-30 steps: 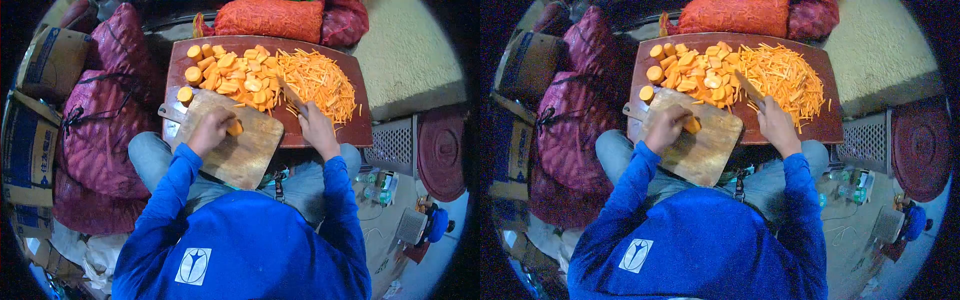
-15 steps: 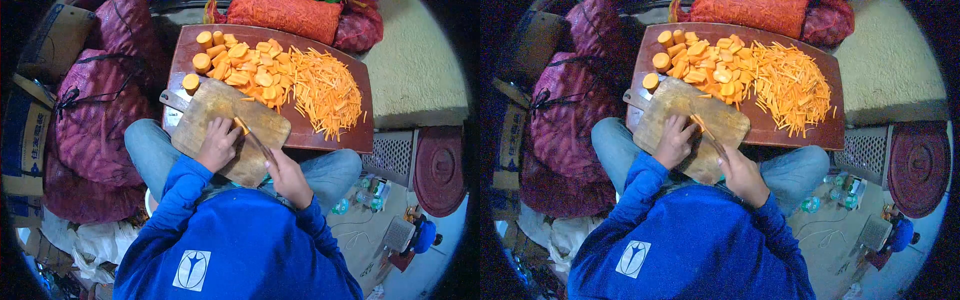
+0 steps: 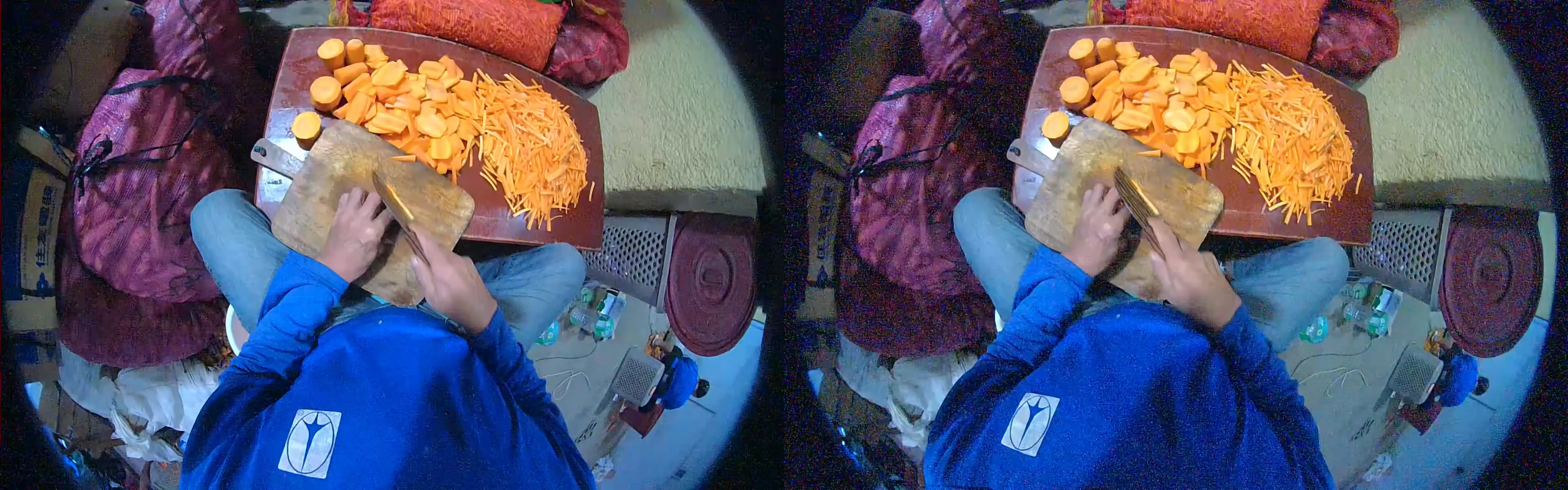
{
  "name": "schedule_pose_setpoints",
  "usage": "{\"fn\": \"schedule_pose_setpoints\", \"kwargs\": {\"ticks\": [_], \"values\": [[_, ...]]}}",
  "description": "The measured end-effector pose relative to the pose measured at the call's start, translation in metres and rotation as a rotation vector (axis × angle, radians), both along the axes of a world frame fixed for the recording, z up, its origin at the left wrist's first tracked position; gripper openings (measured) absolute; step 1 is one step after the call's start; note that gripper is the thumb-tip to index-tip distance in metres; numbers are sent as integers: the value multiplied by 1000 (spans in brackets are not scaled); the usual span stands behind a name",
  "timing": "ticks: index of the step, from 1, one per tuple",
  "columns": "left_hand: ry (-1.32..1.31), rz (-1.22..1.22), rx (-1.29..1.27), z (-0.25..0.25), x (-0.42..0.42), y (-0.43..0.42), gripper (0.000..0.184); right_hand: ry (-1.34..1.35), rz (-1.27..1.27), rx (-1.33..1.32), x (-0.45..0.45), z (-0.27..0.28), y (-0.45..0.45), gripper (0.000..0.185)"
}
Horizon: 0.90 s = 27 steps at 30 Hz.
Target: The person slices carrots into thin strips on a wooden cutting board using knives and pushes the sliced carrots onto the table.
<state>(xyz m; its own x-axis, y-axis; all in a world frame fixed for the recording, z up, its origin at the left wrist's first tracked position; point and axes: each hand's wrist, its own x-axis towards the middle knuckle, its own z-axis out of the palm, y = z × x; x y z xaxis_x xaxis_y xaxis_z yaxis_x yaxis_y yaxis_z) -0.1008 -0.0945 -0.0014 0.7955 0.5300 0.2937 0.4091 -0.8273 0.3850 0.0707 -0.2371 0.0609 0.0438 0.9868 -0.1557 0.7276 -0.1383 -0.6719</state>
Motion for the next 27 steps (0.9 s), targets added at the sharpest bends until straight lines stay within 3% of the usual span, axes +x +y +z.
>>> {"fn": "schedule_pose_setpoints", "kwargs": {"ticks": [2, 5, 11, 17, 23, 27], "values": [[-6, -2, -14, 0, 0, -1, 36, 52, -27, -159, -3, 15, 25, 55], [-80, 5, 17, -2, 0, 1, 37, 46, 7, 24, -1, 7, 13, 53], [-59, -24, 16, -5, -3, 1, 36, 9, -24, -83, -5, 19, -16, 52], [-129, -1, -30, -6, -3, -1, 35, 132, -41, -105, -4, 10, 30, 53], [-169, 11, -20, -10, -7, 0, 36, 82, -35, -127, -6, 29, -9, 51], [-130, 13, -48, -1, -4, -1, 36, 120, -62, -47, -8, 2, 12, 50]]}}
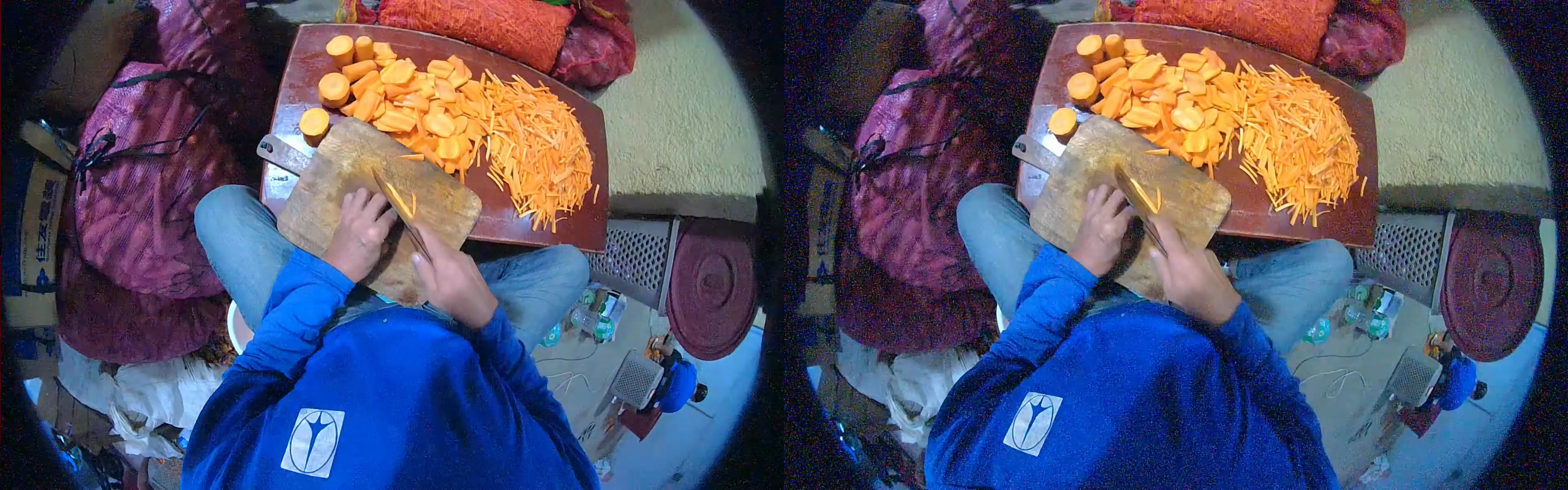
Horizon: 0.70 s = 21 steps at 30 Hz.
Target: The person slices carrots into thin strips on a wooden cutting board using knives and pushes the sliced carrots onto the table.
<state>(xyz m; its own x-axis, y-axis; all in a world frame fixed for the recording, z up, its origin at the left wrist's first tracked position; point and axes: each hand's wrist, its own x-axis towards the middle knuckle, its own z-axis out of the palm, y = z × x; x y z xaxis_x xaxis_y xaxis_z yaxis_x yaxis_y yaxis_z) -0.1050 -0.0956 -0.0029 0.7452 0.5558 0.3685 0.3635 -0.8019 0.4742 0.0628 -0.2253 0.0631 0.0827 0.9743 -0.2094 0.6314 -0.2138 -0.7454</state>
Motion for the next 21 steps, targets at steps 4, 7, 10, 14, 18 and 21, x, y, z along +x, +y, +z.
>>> {"fn": "schedule_pose_setpoints", "kwargs": {"ticks": [4, 7, 10, 14, 18, 21], "values": [[-23, 35, 14, -2, -1, -1, 37, -13, 67, 141, 1, 3, 15, 53], [-51, 34, 34, -10, -4, 0, 35, -54, 84, 65, 2, 17, -12, 52], [-7, 23, 9, -8, -6, 0, 32, -65, 63, -7, -2, 10, -15, 52], [-20, 21, 6, -5, -4, -2, 32, -2, 43, 21, -7, -5, 25, 50], [-88, 72, 35, -11, -2, 0, 33, -14, 63, 98, -2, 5, 19, 50], [-61, 80, 26, -10, -4, -3, 33, 23, -6, -62, -4, 24, -6, 49]]}}
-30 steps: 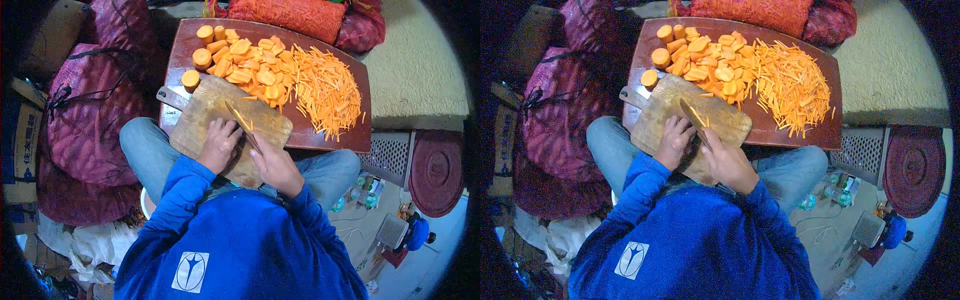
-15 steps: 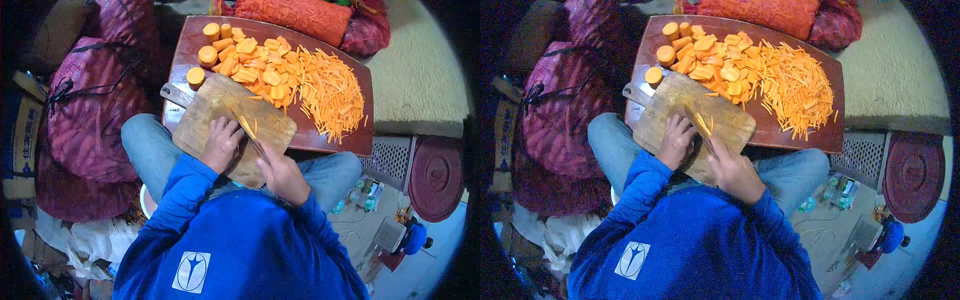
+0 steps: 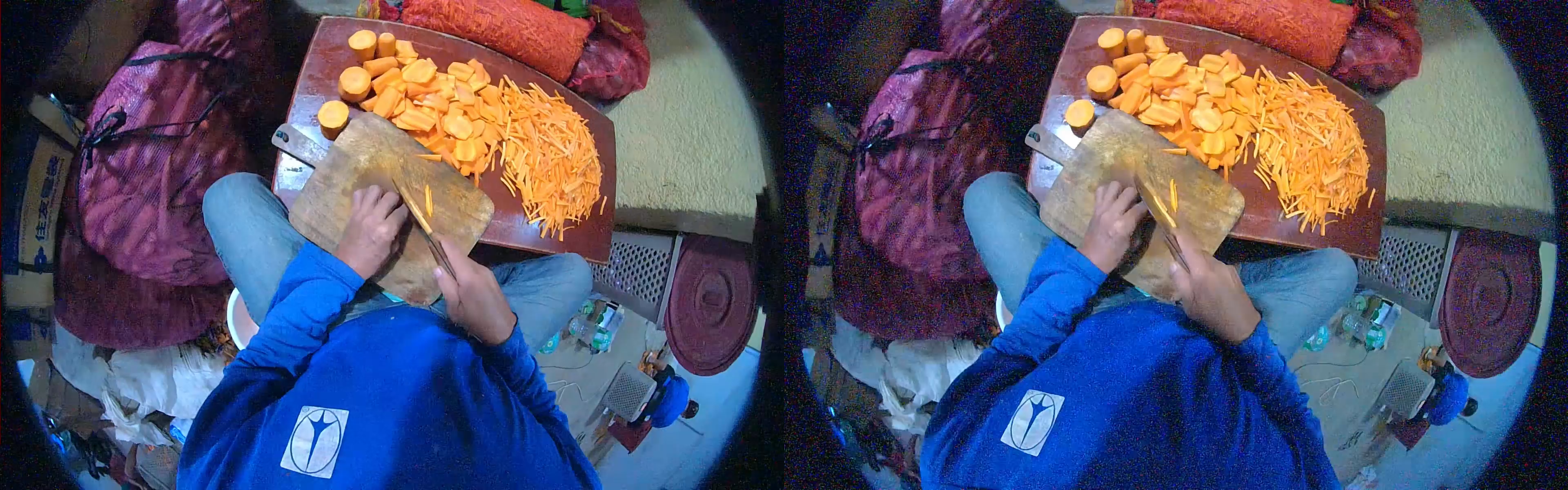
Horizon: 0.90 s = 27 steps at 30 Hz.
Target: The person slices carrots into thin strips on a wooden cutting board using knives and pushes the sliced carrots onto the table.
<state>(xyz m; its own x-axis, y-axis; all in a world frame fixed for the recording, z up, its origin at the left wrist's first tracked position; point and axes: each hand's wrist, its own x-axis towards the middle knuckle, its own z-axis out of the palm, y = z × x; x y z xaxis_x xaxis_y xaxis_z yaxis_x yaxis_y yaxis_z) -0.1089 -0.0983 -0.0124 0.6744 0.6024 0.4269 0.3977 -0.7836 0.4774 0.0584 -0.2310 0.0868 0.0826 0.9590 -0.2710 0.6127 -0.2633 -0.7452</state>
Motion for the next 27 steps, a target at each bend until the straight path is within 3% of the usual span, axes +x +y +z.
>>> {"fn": "schedule_pose_setpoints", "kwargs": {"ticks": [3, 5, 9, 12, 21, 23, 27], "values": [[22, -36, -30, 2, 0, 1, 32, -63, 32, 15, -2, -20, -1, 50], [16, -45, -56, 2, 0, 0, 33, -38, 66, 202, -4, -33, 21, 52], [-33, -32, -15, -4, 1, 2, 35, 25, 80, 210, 2, -30, 26, 54], [-58, -19, -29, -4, -1, 2, 36, -3, 41, 49, 4, -13, -6, 53], [-30, -34, -26, -3, -2, 1, 38, -3, 79, 327, 1, -36, 23, 52], [-23, -24, -42, -3, -4, 2, 38, 29, 31, 46, 1, -11, 8, 48], [-41, -33, -50, -6, -3, 1, 40, -16, 22, -60, 0, -3, -9, 47]]}}
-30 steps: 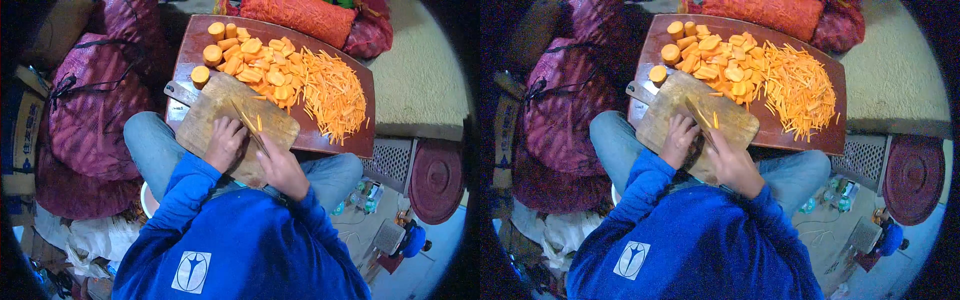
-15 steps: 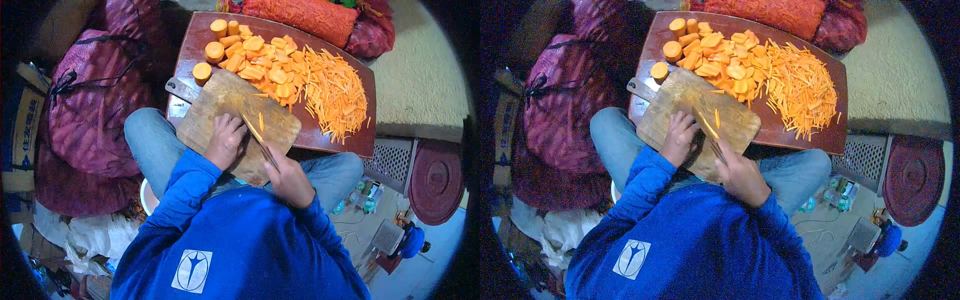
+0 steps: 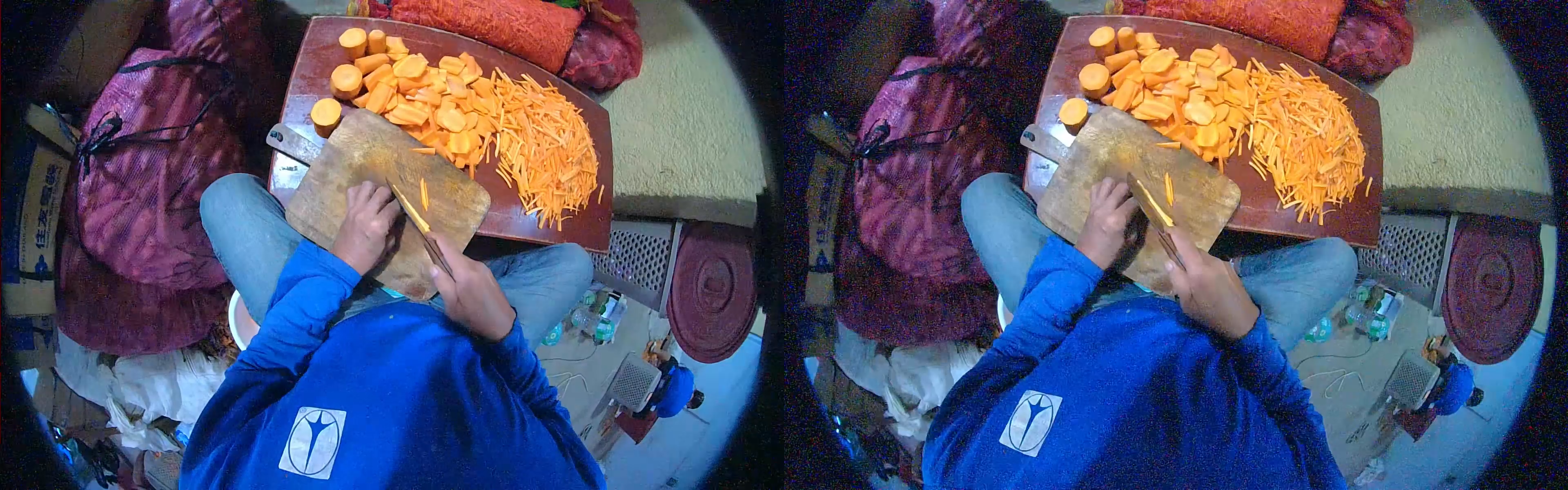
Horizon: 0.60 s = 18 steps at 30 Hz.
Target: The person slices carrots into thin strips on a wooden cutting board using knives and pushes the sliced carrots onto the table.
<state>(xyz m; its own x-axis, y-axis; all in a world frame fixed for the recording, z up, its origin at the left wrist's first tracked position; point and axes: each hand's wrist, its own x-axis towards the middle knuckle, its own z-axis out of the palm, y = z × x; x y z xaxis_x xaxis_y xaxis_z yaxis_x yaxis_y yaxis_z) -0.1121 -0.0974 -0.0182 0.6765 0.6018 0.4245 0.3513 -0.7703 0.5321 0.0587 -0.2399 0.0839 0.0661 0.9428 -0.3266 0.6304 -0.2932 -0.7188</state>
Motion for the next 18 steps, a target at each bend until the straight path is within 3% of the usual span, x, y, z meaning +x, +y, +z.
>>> {"fn": "schedule_pose_setpoints", "kwargs": {"ticks": [5, 8, 18], "values": [[-4, -2, 18, 6, 1, -3, 38, 21, 46, 287, 0, -37, 34, 52], [-25, 20, 6, 4, 3, -1, 37, 100, 23, 257, 2, -17, 34, 47], [-26, 27, 7, 5, 1, -4, 37, 80, 51, 259, -1, -29, 37, 52]]}}
